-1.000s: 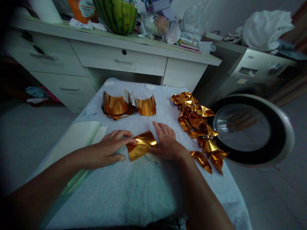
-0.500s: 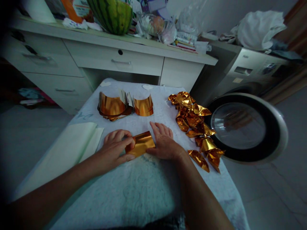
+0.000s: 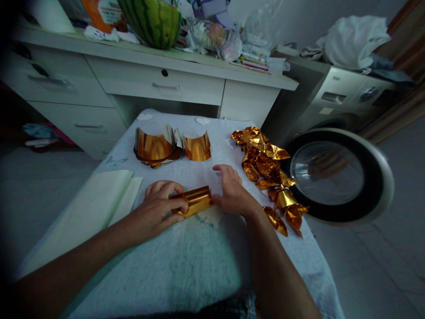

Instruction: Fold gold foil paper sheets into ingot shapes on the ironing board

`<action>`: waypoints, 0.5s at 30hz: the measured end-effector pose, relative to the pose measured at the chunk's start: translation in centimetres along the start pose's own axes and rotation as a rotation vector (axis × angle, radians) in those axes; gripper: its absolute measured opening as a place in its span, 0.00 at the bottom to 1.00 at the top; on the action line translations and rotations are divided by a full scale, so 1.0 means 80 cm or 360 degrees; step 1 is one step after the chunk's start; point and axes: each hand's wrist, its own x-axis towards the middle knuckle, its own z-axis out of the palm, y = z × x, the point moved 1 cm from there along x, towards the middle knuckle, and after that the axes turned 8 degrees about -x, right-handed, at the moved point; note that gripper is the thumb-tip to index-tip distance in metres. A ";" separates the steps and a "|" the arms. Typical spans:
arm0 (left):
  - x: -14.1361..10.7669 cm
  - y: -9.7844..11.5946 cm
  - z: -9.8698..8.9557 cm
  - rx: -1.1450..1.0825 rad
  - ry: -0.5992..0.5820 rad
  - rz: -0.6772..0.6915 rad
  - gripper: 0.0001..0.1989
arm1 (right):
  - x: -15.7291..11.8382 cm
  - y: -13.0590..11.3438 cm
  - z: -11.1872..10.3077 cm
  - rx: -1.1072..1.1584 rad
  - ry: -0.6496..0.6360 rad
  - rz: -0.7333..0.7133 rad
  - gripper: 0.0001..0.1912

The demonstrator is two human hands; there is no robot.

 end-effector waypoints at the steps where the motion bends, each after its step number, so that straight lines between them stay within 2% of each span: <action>1: 0.000 0.000 0.000 0.0012 -0.0001 0.0018 0.04 | 0.001 -0.003 -0.003 0.0055 0.0117 -0.0007 0.30; 3: -0.001 0.001 -0.002 0.0043 0.0018 0.0044 0.03 | 0.002 -0.010 -0.008 0.0196 0.0234 -0.0082 0.18; 5: -0.001 0.001 -0.004 0.0075 0.0043 0.0052 0.05 | 0.002 -0.019 -0.011 0.0360 0.0104 -0.0219 0.07; 6: -0.001 0.000 -0.005 0.0089 0.0052 0.0058 0.06 | 0.002 -0.023 -0.011 0.0435 -0.0001 -0.0271 0.04; 8: -0.001 0.000 -0.007 0.0117 0.0063 0.0071 0.09 | 0.001 -0.030 -0.009 0.0494 -0.0162 -0.0359 0.04; 10: -0.001 -0.002 -0.009 0.0150 0.0102 0.0072 0.11 | 0.001 -0.034 -0.004 0.0390 -0.0216 -0.0441 0.04; 15: -0.002 -0.002 -0.015 0.0202 0.0255 0.0012 0.08 | 0.002 -0.032 0.015 0.0026 -0.0258 -0.0489 0.18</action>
